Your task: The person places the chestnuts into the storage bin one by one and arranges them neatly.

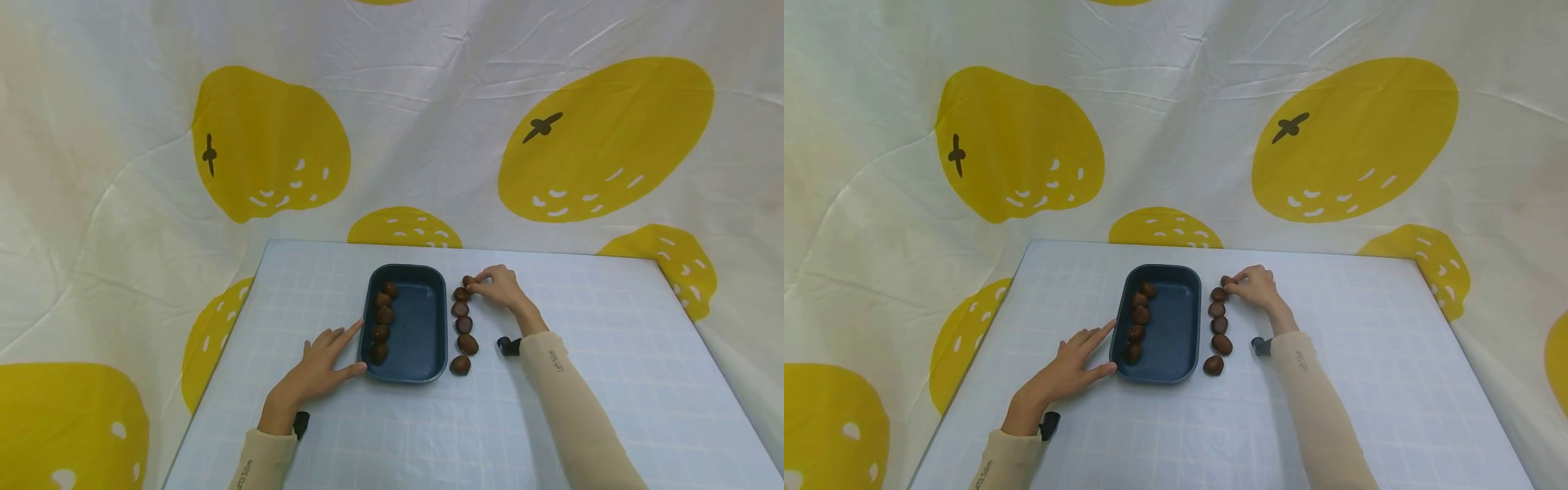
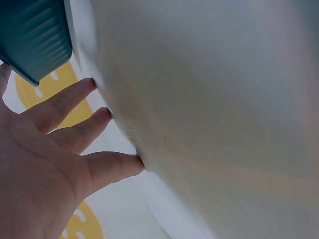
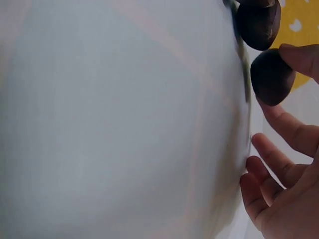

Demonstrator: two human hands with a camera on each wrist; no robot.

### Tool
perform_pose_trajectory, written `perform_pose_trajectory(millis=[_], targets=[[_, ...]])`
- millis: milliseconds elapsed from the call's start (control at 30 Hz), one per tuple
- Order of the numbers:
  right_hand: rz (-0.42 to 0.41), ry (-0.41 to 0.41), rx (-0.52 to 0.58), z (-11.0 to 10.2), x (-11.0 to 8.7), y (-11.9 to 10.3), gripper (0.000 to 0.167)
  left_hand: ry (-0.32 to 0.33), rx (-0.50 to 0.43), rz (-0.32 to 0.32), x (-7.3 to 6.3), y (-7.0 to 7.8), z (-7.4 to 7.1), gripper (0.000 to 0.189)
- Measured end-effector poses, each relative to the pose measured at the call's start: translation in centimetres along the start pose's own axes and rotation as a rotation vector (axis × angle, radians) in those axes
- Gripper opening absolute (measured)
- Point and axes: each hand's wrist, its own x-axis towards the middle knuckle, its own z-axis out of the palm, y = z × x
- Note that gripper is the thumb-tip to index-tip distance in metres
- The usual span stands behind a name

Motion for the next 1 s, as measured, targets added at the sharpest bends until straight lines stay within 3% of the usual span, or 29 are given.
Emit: perform_pose_trajectory(millis=[167,467,667,1000], targets=[[-0.021,0.022,0.028,0.0,-0.3,-0.1,0.037,-0.004,0.000,0.001,0.0,0.0,0.0,0.083],[-0.196,0.069,0.039,-0.5,-1.1,-1.3,0.030,-0.014,0.009,-0.011,0.0,-0.2,-0.1,0.084],[-0.285,0.072,0.046,-1.0,-2.2,-3.6,0.029,-0.015,-0.002,-0.008,0.0,-0.3,-0.1,0.085],[-0.351,0.003,0.025,-0.9,-3.8,-8.0,0.034,-0.014,-0.006,0.001,-0.1,-0.3,-0.1,0.084]])
